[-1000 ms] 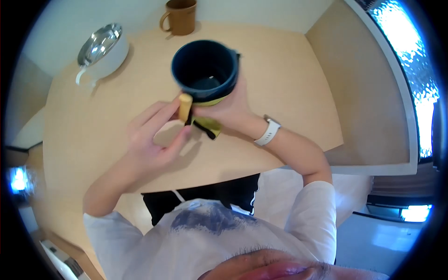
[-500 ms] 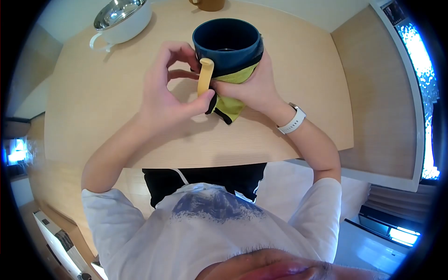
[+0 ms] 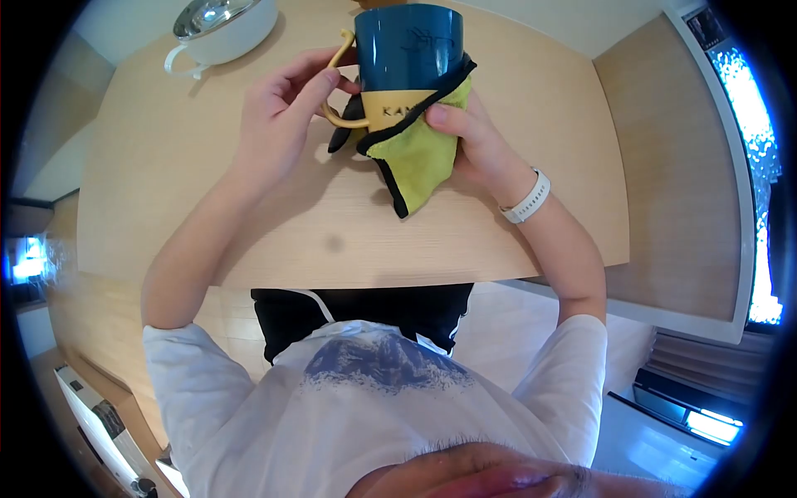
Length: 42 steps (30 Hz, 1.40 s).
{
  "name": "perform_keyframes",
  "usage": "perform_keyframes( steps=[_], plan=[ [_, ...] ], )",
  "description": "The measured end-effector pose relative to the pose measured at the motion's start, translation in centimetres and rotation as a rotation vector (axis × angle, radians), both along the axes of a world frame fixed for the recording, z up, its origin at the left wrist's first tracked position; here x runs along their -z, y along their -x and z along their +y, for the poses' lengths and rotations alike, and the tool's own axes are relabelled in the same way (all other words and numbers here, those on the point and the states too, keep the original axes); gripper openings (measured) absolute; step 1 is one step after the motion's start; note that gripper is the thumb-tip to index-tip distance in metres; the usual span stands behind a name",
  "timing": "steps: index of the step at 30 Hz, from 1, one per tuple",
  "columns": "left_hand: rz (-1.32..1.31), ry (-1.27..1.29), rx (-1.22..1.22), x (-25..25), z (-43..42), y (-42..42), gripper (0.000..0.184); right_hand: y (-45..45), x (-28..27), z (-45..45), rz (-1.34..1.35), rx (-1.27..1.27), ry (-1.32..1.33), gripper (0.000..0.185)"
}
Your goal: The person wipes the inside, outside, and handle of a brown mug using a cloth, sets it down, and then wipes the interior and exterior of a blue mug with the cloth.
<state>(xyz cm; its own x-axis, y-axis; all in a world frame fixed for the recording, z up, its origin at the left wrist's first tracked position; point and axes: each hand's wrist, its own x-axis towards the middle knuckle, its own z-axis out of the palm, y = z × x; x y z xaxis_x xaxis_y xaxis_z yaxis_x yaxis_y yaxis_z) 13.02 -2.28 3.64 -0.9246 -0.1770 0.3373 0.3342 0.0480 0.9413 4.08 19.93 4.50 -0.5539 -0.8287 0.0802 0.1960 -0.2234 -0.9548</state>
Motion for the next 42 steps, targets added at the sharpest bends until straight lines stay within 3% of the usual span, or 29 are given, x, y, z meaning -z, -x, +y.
perform_keyframes(
  steps=[8,18,25,30,42],
  plan=[
    [-0.05,-0.159,0.087,0.4,-0.5,0.4,0.035,0.6,0.7,0.9,-0.097,-0.072,0.012,0.077],
    [-0.076,-0.129,0.088,0.2,-0.6,-0.1,0.036,1.6,2.3,0.9,-0.093,-0.093,0.028,0.076],
    [-0.084,-0.165,0.127,0.5,-1.0,-0.2,0.026,2.5,3.4,0.8,-0.133,-0.092,0.033,0.072],
    [-0.125,-0.166,0.184,-0.2,-0.8,-0.7,0.022,2.8,3.4,0.5,-0.236,-0.024,0.105,0.053],
    [-0.103,-0.178,0.195,-0.3,-0.6,-1.2,0.023,3.2,4.6,-0.2,-0.284,0.009,0.11,0.049]
  ],
)
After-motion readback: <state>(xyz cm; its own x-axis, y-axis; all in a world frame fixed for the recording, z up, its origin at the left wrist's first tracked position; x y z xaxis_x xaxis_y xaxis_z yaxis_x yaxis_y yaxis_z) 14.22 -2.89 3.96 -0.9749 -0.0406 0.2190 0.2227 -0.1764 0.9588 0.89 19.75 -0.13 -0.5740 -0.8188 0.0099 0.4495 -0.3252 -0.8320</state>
